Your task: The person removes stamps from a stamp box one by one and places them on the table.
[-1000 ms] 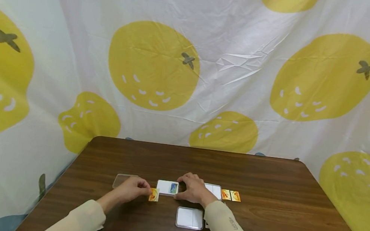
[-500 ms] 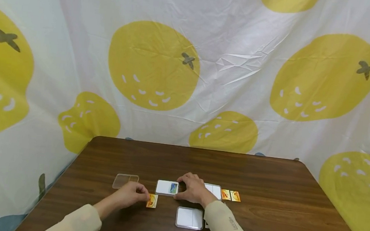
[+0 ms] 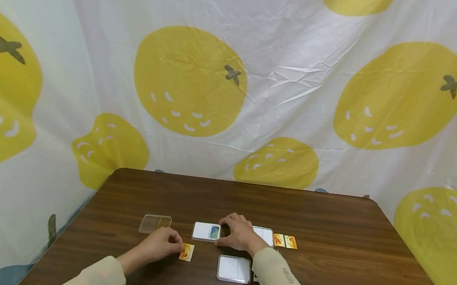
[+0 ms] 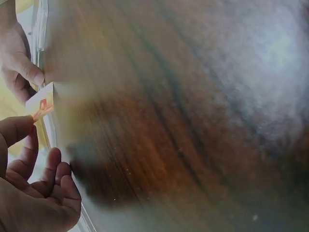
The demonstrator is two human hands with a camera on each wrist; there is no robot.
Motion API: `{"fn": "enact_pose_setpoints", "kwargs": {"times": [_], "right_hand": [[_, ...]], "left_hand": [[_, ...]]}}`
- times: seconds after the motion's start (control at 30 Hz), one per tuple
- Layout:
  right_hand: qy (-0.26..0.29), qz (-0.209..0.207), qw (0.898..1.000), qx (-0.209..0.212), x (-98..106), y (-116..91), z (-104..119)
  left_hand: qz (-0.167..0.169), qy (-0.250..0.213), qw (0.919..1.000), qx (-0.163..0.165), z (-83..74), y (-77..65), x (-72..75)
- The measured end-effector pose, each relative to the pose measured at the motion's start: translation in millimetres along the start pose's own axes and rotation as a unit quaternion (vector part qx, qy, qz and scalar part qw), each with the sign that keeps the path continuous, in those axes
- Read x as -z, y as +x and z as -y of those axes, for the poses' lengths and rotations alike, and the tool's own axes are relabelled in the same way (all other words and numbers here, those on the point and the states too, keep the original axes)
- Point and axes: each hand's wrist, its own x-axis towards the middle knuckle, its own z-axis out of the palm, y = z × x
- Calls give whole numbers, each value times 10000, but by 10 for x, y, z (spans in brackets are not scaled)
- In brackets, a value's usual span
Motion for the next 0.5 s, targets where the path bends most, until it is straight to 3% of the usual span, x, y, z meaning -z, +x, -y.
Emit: {"fn": "enact_pose_setpoints", "kwargs": {"times": [0.2,0.5], "right_hand": [[34,12,10000,13,-3,0,-6],[-24,8,10000,51,-15,11,-29]], "left_hand": [[-159,361,9992,54,8,-6,-20],[-517,618,9958,425,18,-5,-37]]}}
